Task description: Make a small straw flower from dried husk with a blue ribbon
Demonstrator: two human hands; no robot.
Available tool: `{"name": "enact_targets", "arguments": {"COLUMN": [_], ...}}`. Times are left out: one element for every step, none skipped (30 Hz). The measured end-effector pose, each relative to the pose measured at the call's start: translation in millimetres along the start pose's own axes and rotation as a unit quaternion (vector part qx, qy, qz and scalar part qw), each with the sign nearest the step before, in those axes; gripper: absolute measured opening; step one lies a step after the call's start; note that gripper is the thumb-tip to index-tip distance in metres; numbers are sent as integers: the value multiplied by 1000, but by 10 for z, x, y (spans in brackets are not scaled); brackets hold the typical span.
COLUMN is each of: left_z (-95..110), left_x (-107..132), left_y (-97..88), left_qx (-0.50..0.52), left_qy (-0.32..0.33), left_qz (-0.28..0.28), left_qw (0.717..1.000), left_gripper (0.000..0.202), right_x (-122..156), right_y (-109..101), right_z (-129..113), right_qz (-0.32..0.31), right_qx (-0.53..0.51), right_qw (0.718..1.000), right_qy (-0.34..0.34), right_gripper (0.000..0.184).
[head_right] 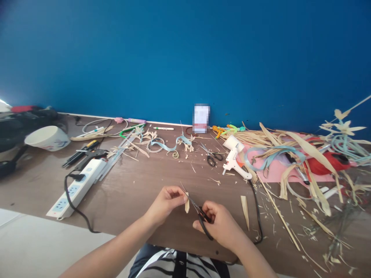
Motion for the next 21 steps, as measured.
{"name": "enact_targets", "arguments": {"left_z": [-1, -4, -9, -15, -23, -32, -41, -50, -58, -64, -70, -75, -77, -76, -71, -63, -57, -53, -54, -60, -70], "left_x": [1, 0, 0, -1, -3, -4, -5, -6, -7, -8, -8, -8, -8, -10, -13, -18, -24, -31, -39, -47, -53], "left_y": [2, 8, 18, 28, 38, 44, 46, 45, 42, 38, 33, 29, 28, 32, 39, 45, 41, 27, 4, -24, -49], "left_qx": [4, 9, 14, 19, 23, 27, 31, 35, 39, 42, 46, 49, 52, 56, 59, 64, 70, 78, 90, 105, 122], "left_qy": [-2, -4, -7, -9, -12, -15, -18, -21, -24, -26, -29, -31, -32, -32, -28, -23, -17, -10, -6, -3, -2], "left_qz": [-1, -3, -8, -13, -17, -20, -19, -17, -14, -10, -6, -2, -1, -2, -7, -12, -14, -10, -3, 7, 16], "left_qw": [1000, 1000, 1000, 1000, 1000, 999, 999, 999, 999, 999, 999, 998, 998, 998, 998, 998, 997, 997, 996, 994, 992], "left_gripper": [17, 17, 17, 18, 19, 19, 20, 20, 20, 20, 20, 20, 20, 20, 21, 21, 21, 20, 19, 17, 16], "right_x": [-2, -3, -4, -4, -3, -2, -1, -1, -1, -2, -5, -8, -13, -18, -22, -24, -24, -20, -12, -1, 12], "right_y": [10, 20, 27, 34, 40, 45, 50, 55, 60, 62, 64, 68, 71, 74, 74, 74, 72, 68, 62, 52, 39], "right_z": [8, 16, 22, 28, 33, 39, 45, 50, 57, 65, 75, 88, 101, 111, 116, 117, 116, 111, 102, 88, 67], "right_qz": [-4, -8, -9, -11, -11, -11, -12, -12, -12, -10, -7, -5, -3, -1, 1, 2, 2, 1, 0, 0, 1], "right_qx": [-5, -12, -19, -26, -34, -41, -47, -51, -54, -57, -58, -60, -62, -64, -64, -61, -56, -47, -36, -23, -8], "right_qw": [1000, 1000, 1000, 1000, 999, 999, 999, 998, 998, 998, 998, 998, 998, 998, 998, 998, 998, 999, 999, 1000, 1000], "right_qy": [0, 1, 2, 5, 8, 11, 14, 16, 18, 19, 21, 23, 24, 22, 18, 13, 7, 3, 0, -2, -4], "right_gripper": [21, 21, 22, 23, 23, 24, 24, 25, 25, 26, 27, 28, 28, 28, 27, 25, 22, 19, 17, 15, 14]}}
Point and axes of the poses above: each hand's wrist, its own x-axis away from the middle knuckle, its own y-axis out of the palm, z = x × y, the point moved 9 cm from there along -x, towards the middle knuckle, and after that the axes turned 7 degrees about -x, right-handed, at the moved point
